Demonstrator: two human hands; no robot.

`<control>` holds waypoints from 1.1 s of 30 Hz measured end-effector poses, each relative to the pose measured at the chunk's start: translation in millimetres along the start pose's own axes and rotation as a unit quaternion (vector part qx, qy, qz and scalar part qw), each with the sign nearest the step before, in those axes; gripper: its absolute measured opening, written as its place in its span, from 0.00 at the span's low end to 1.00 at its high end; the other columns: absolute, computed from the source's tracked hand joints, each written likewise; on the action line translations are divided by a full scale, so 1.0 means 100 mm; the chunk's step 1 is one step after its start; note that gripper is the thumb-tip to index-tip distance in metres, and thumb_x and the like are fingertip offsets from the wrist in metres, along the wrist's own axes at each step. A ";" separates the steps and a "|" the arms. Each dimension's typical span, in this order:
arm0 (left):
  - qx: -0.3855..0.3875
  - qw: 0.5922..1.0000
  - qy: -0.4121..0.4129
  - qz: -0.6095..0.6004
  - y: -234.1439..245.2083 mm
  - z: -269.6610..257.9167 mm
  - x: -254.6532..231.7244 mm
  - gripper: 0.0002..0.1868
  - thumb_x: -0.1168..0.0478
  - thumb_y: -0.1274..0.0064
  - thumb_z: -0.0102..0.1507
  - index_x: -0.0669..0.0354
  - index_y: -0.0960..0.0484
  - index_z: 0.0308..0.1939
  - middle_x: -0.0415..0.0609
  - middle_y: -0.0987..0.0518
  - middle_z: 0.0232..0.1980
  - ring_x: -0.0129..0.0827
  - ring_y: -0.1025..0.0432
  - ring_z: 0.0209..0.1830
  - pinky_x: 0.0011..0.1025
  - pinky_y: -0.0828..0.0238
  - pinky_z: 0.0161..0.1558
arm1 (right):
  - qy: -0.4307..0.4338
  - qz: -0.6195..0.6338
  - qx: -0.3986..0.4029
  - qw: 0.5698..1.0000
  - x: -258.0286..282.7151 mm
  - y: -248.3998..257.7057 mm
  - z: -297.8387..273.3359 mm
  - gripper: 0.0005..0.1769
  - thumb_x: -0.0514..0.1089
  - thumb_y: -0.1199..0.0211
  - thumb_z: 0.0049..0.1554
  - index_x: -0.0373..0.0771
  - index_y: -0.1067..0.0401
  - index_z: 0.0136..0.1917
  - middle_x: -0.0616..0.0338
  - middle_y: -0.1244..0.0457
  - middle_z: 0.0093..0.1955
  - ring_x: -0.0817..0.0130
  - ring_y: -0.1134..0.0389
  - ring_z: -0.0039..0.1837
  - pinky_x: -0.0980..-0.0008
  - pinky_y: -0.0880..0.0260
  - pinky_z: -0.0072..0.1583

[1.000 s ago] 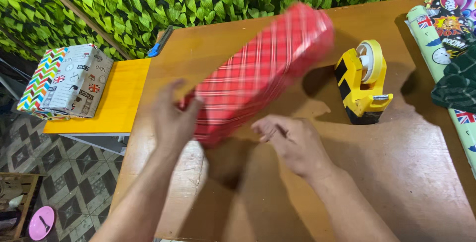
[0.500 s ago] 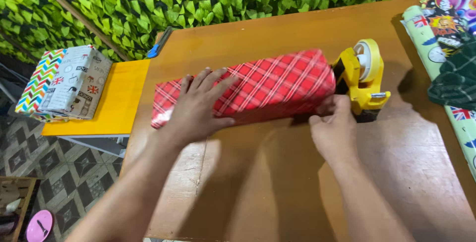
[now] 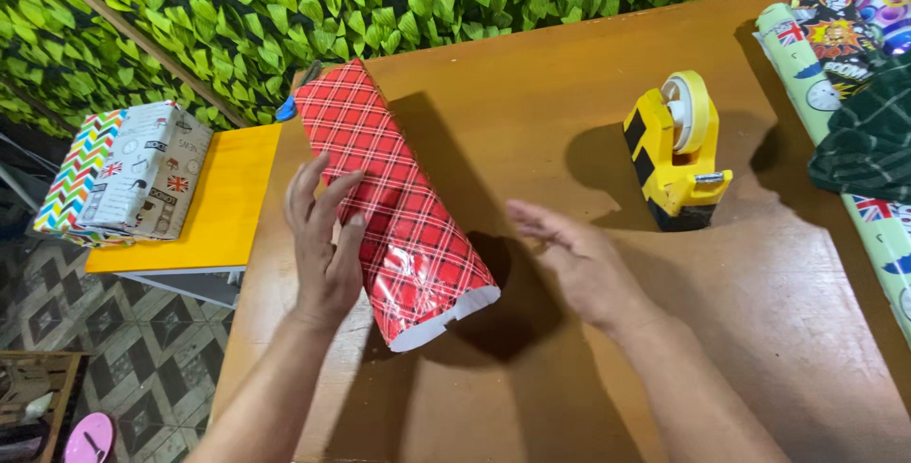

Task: The person folds and tapes the ends of a red plaid-wrapped rectangular gift on a wooden table. They use a yellow tape dispenser to secure the paper, repeatedly folding flaps and pressing tape to seal the package.

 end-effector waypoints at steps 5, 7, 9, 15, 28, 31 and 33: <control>0.009 0.970 0.084 -0.229 -0.10 -0.16 0.18 0.27 0.59 0.66 0.69 0.57 0.31 0.73 0.57 0.46 0.84 0.49 0.55 0.87 0.45 0.65 0.83 | -0.071 -0.020 0.040 0.996 0.00 -0.32 -0.02 0.32 0.37 0.52 0.54 0.42 0.30 0.72 0.54 0.31 0.67 0.65 0.32 0.70 0.67 0.39 0.72; 0.022 0.979 0.060 -0.191 0.00 -0.17 0.17 0.32 0.65 0.63 0.61 0.56 0.27 0.71 0.55 0.46 0.86 0.50 0.58 0.89 0.46 0.66 0.84 | -0.067 -0.035 0.032 0.997 0.08 -0.32 -0.03 0.31 0.38 0.51 0.55 0.42 0.28 0.71 0.52 0.29 0.66 0.63 0.31 0.70 0.65 0.37 0.71; 0.062 0.990 0.015 -0.125 0.11 -0.17 0.11 0.36 0.69 0.60 0.55 0.54 0.25 0.69 0.53 0.45 0.86 0.51 0.59 0.90 0.48 0.66 0.84 | -0.033 -0.043 0.021 0.998 0.23 -0.29 -0.05 0.32 0.38 0.50 0.54 0.42 0.30 0.72 0.53 0.30 0.69 0.62 0.30 0.71 0.63 0.35 0.71; 0.207 0.973 -0.086 -0.044 0.18 -0.20 -0.09 0.43 0.69 0.52 0.46 0.52 0.29 0.70 0.50 0.40 0.81 0.57 0.59 0.86 0.53 0.61 0.81 | 0.313 -0.385 -0.030 0.868 0.81 -0.54 -0.29 0.52 0.54 0.28 0.43 0.46 0.43 0.77 0.44 0.42 0.75 0.48 0.40 0.73 0.52 0.40 0.70; 0.236 0.964 -0.119 0.020 0.12 -0.11 -0.17 0.40 0.62 0.46 0.50 0.47 0.27 0.69 0.48 0.38 0.79 0.54 0.53 0.83 0.52 0.57 0.78 | 0.466 -0.507 -0.071 0.721 1.05 -0.75 -0.43 0.15 0.43 0.32 0.52 0.49 0.22 0.54 0.63 0.35 0.56 0.64 0.33 0.58 0.57 0.34 0.61; 0.231 0.966 -0.114 0.012 0.11 -0.11 -0.17 0.41 0.61 0.45 0.49 0.45 0.27 0.70 0.46 0.38 0.80 0.53 0.53 0.84 0.52 0.57 0.80 | 0.485 -0.514 -0.099 0.701 1.05 -0.77 -0.52 0.17 0.44 0.30 0.50 0.52 0.22 0.54 0.63 0.35 0.55 0.64 0.33 0.57 0.58 0.34 0.59; 0.227 0.967 -0.114 0.009 0.08 -0.12 -0.19 0.41 0.60 0.44 0.50 0.44 0.28 0.70 0.46 0.39 0.81 0.53 0.54 0.85 0.53 0.57 0.80 | 0.453 -0.500 -0.126 0.727 1.00 -0.71 -0.53 0.14 0.44 0.27 0.49 0.49 0.24 0.50 0.63 0.35 0.55 0.64 0.32 0.56 0.57 0.36 0.58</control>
Point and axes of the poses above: each hand's wrist, its own z-axis towards the middle knuckle, its own y-axis out of the back of the hand, x = y × z, the point moved 7 cm from there along z, towards the middle knuckle
